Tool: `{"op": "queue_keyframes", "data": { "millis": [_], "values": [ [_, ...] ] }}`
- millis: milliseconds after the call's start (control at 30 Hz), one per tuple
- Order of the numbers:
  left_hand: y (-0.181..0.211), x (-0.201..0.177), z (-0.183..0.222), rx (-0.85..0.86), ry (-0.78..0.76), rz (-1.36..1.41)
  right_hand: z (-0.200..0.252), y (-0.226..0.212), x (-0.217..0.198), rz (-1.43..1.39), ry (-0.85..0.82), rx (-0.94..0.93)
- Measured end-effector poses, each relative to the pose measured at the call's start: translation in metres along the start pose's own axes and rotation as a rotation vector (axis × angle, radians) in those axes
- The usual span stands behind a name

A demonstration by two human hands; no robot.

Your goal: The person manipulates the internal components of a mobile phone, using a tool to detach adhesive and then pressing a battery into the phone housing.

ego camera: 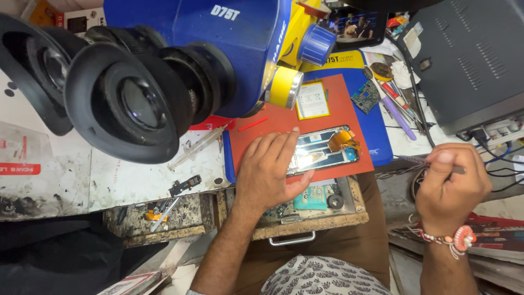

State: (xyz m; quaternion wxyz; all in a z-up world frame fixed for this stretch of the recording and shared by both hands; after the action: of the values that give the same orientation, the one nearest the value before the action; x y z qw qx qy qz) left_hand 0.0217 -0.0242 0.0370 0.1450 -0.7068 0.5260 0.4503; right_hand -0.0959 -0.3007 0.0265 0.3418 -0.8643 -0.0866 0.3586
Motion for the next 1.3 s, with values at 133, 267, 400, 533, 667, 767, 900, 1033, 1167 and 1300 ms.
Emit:
{"op": "queue_keyframes", "data": {
  "millis": [133,267,400,533,667,767,900,1033,1167,1300],
  "values": [
    [0.001,0.004,0.0,0.033,-0.05,-0.041,-0.005,-0.002,0.007,0.082,-0.049,-0.022],
    [0.001,0.007,0.0,0.051,-0.123,-0.035,-0.012,0.0,0.021,0.117,-0.188,-0.023],
    [0.0,0.009,-0.001,0.037,-0.148,-0.044,-0.001,0.01,0.028,-0.006,-0.27,0.182],
    [-0.002,0.012,0.001,0.015,-0.136,-0.038,0.027,0.012,0.022,-0.508,-0.223,0.306],
    [-0.001,0.011,0.0,0.027,-0.137,-0.051,0.043,-0.002,0.024,-0.835,-0.388,0.42],
    [0.0,0.012,0.001,0.027,-0.151,-0.053,0.044,-0.01,0.029,-0.813,-0.498,0.429],
    [-0.001,0.013,0.001,0.032,-0.155,-0.058,0.038,-0.012,0.047,-0.834,-0.556,0.451],
    [-0.002,0.012,0.002,0.035,-0.142,-0.041,0.043,-0.022,0.053,-0.762,-0.421,0.444],
    [-0.001,0.013,0.002,0.047,-0.121,-0.021,0.046,-0.044,0.052,-0.38,-0.286,0.208],
    [0.0,0.011,0.002,0.085,-0.119,0.026,0.048,-0.051,0.051,-0.287,-0.248,0.138]
  ]
}}
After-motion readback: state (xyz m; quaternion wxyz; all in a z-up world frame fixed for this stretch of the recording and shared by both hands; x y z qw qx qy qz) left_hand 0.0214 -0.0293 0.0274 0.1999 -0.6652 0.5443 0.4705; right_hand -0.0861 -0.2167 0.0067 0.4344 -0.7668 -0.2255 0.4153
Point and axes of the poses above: each hand's wrist, its own z-axis away from the middle knuckle, its own x-axis out of the palm, y = z × x, the point moved 4 cm from there along -z, towards the middle knuckle, and after that the axes turned 11 degrees about x, right-handed, at the moved point
